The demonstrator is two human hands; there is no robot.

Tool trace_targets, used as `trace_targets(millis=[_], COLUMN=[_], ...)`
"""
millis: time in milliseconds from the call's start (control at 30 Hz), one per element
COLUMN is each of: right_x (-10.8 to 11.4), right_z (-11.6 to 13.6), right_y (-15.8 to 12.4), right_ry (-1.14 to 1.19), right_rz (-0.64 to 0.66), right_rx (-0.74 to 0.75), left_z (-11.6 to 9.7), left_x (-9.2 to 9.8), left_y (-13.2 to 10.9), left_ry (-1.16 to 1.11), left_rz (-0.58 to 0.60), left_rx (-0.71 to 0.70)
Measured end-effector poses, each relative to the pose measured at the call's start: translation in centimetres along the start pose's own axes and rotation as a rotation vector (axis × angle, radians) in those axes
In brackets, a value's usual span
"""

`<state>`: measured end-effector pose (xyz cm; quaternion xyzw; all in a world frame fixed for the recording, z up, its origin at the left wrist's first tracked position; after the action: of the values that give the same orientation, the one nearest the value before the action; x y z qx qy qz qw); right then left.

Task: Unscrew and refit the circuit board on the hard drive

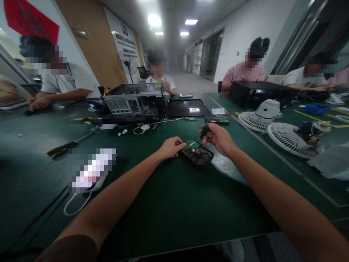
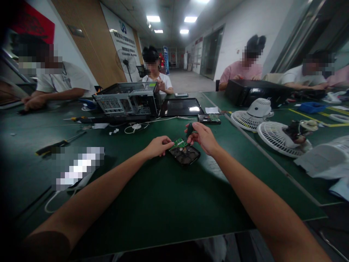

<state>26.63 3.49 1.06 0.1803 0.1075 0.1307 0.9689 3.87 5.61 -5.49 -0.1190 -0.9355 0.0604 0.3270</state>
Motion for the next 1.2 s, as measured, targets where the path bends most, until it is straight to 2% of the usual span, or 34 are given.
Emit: trace_targets(millis=[200,400,733,1200], right_x=[0.8,1.2,0.2,0.2], right_z=[0.0,0.3,0.3,-0.1], right_y=[0.2,0.3,-0.2,-0.1], right_ry=[-0.109,-0.237,-0.212,-0.029], right_rz=[0.009,-0.004,0.076,0.041], right_rx=[0.01,0.127,0.073,-0.001], left_z=[0.0,-0.2,-0.3,-0.2], left_x=[0.0,0.1,0.1,0.1], left_y=[0.0,-0.1,-0.2,-0.2], left_ry=[0.002,0.008,-0.003,0.005], left_rz=[0.005,0.001,0.0,0.0], left_rx=[0.013,0.016,0.009,0.009])
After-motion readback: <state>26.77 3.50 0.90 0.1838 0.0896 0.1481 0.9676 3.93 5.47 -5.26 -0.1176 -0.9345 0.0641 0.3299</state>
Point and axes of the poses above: each hand's wrist, its own y-axis towards the middle knuckle, its own x-axis out of the back of the hand, z = x × y, the point moved 3 cm from there along y, towards the middle knuckle, and after that the axes turned 10 degrees about x, right-handed, at the moved point
